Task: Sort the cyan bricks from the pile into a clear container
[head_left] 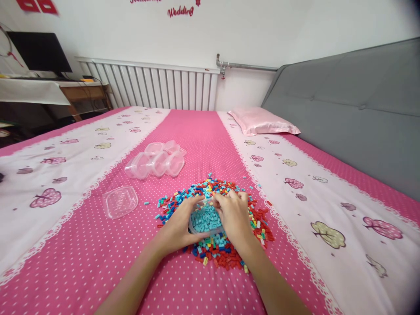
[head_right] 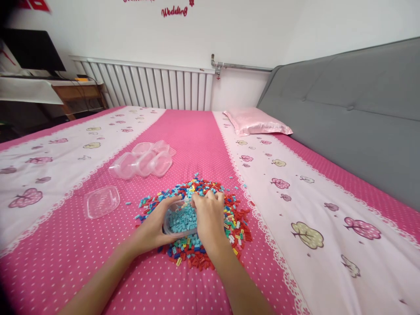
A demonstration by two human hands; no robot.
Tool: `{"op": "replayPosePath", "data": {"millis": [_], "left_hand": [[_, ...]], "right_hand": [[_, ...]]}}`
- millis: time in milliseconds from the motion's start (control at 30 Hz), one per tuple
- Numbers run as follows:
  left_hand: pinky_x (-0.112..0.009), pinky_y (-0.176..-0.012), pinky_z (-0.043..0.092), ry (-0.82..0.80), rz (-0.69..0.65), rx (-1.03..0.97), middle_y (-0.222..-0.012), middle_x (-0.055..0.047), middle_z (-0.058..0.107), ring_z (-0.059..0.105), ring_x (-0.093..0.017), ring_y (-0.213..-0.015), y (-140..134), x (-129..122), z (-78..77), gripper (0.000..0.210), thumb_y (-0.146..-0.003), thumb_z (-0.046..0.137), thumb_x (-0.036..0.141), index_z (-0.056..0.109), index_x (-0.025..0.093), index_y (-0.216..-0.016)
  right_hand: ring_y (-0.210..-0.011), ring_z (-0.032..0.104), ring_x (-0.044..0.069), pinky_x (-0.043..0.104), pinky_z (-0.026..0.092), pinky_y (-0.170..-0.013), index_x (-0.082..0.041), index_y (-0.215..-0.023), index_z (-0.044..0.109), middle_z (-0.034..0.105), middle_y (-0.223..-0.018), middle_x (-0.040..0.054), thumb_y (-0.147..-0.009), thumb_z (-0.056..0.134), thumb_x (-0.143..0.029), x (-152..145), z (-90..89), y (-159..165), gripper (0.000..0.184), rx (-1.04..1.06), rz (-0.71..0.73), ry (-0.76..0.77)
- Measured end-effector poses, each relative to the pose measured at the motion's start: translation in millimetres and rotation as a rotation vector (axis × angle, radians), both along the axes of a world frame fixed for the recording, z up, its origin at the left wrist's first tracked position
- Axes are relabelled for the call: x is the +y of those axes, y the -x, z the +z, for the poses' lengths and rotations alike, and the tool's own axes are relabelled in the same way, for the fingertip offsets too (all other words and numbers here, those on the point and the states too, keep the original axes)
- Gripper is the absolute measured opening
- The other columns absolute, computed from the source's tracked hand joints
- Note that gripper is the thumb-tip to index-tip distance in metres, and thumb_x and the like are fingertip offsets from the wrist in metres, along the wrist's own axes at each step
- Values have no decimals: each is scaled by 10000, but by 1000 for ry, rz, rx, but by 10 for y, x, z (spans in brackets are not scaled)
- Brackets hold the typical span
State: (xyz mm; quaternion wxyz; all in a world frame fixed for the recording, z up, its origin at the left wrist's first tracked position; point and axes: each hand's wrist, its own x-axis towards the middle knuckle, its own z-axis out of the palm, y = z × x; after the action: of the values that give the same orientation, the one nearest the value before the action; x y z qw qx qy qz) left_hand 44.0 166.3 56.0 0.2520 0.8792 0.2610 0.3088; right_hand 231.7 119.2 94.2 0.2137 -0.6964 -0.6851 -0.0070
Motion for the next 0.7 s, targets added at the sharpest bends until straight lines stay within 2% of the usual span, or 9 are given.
{"op": "replayPosePath", "data": {"millis": [200, 333, 467, 533, 600, 700], "left_hand": [[-523, -1036, 490, 8, 6, -7, -1379, -118, 542, 584, -331, -1239, 1, -8, 9, 820, -787, 801, 435, 334, 308, -1450], [-532, -1023, 500, 45, 25, -13, -1373, -129, 546, 590, -333, -1229, 15, 11, -12, 831, -786, 798, 425, 323, 295, -1455], [-533, -1029, 495, 77, 110, -73, -1361, -139, 551, 592, -334, -1224, 59, 85, -64, 819, -791, 788, 413, 323, 266, -1449], [-539, -1033, 486, 86, 195, -108, -1337, -138, 569, 594, -336, -1221, 88, 134, -85, 801, -792, 782, 409, 332, 249, -1435], [-539, -1025, 488, 96, 278, -132, -1299, -132, 594, 603, -335, -1205, 111, 176, -97, 784, -788, 781, 403, 344, 236, -1418], [-530, -1006, 499, 104, 325, -137, -1270, -123, 605, 614, -330, -1186, 124, 207, -100, 769, -781, 781, 392, 353, 236, -1401]], "right_hand": [[-860, 559, 214, 381, 272, -879, -250, -867, 711, 687, -844, 59, -934, 596, -152, -11, -13, -3, 166, 27, -7, 9], [-840, 582, 210, 377, 295, -882, -256, -854, 701, 691, -818, 34, -903, 603, -123, -14, -5, -67, 172, 113, -13, -89], [-803, 623, 204, 370, 376, -884, -237, -852, 664, 719, -847, 21, -892, 619, -226, 47, -33, -249, 61, 447, -31, -289], [-801, 639, 204, 338, 435, -825, -224, -914, 646, 723, -880, 37, -898, 590, -279, 87, -59, -368, 80, 658, -33, -348], [-779, 637, 197, 306, 462, -749, -210, -968, 640, 712, -866, 40, -899, 568, -298, 110, -79, -471, 133, 768, 1, -301], [-711, 601, 168, 278, 453, -687, -201, -914, 684, 694, -806, 18, -879, 594, -275, 93, -79, -540, 122, 710, 143, -89]]}}
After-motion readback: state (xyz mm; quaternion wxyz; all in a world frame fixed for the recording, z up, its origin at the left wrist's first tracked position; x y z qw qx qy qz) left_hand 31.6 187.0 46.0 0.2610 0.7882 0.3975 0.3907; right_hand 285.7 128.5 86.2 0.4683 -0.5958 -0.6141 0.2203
